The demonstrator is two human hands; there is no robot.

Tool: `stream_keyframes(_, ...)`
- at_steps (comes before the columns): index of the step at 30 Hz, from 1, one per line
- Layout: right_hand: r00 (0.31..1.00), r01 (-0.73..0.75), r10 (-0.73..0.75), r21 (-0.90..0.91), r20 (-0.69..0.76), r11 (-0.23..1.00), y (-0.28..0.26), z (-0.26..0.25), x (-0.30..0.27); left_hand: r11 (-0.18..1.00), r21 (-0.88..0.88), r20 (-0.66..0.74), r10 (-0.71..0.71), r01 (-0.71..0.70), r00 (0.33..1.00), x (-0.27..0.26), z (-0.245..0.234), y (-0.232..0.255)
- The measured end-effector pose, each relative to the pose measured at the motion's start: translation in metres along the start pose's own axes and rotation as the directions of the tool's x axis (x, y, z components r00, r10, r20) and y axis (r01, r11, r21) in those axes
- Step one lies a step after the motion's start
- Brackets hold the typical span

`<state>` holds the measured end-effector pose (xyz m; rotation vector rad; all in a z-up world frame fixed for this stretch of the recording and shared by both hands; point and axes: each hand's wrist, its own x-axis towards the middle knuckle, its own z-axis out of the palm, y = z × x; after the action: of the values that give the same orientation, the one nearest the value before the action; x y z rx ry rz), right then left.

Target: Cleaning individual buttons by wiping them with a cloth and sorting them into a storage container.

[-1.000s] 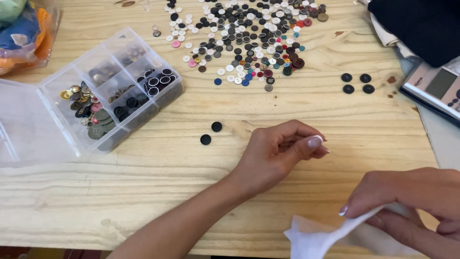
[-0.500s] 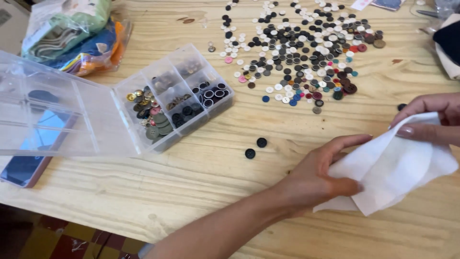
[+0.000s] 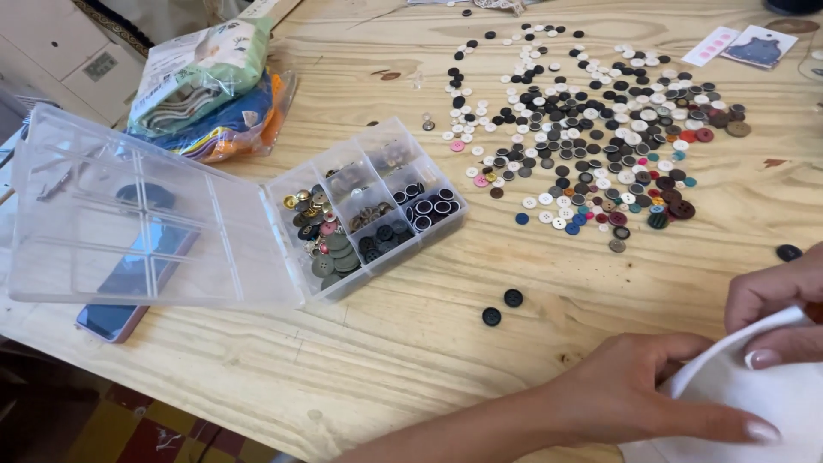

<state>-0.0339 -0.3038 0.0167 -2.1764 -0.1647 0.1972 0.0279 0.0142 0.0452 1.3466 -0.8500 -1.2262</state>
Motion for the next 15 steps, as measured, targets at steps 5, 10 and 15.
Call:
stream_keyframes(5, 0.836, -0.504, 0.527, -0.167, 0.153, 0.847, -0.024, -0.028, 0.063, 0.986, 0.114, -0.168, -0.105, 0.125, 0.98, 0.025, 0.002, -0.031)
stream_keyframes(10, 0.775, -0.605, 0.63, -0.35, -0.053, 0.715, -0.106, -0.041, 0.147, 0.757, -0.651, -0.007, -0.091, 0.064, 0.996, 0.067, 0.002, -0.095)
stream_keyframes(15, 0.874, -0.479, 0.41, -0.329, -0.26, 0.814, -0.167, -0.036, 0.234, 0.566, -0.821, 0.121, 0.044, 0.075, 0.992, 0.076, -0.002, -0.104)
